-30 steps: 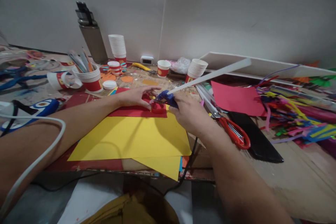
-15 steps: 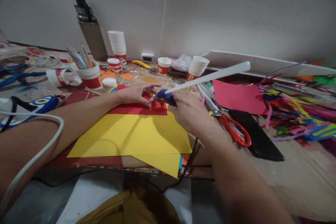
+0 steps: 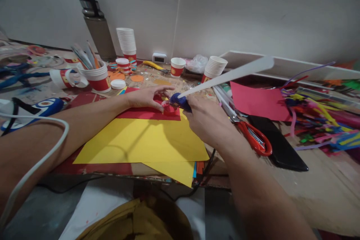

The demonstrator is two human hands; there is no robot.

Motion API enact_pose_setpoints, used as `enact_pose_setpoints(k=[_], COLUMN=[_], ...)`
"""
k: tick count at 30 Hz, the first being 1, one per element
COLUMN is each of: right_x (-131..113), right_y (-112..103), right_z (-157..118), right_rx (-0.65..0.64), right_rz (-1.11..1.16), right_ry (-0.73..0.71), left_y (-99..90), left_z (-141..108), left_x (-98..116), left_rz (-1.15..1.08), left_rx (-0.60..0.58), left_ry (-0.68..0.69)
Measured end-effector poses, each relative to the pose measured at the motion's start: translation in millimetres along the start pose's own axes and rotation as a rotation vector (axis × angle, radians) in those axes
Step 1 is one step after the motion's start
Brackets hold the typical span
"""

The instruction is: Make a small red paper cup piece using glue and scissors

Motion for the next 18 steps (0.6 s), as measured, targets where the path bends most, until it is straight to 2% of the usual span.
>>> enact_pose_setpoints(k=[5, 13, 18], right_x=[-3.2, 0.6, -4.6], right_y=[7.3, -0.9, 3.5], right_z=[3.3, 0.7, 2.8], right_rx=[-0.027, -0.02, -0.031], right_rz=[-0.01, 0.003, 0.005], right_ry=[0.002, 0.034, 0.012], left_y=[0.7, -0.2, 0.3], left_z=[0.7, -0.1, -0.1], left_x=[-0.4, 0.0, -0.1], left_rz=[-0.037, -0.004, -0.002], left_rx=[-0.011, -0.01, 0.002], left_ry=[0.007, -0.002, -0.002])
Point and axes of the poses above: each hand's wrist, its own z-axis towards the middle knuckle, its own y-axis out of the palm, x = y × z, the point moved 2 cm from there along z, towards the middle knuckle, and after that the axes turned 9 degrees about y, right-handed, at the moved point
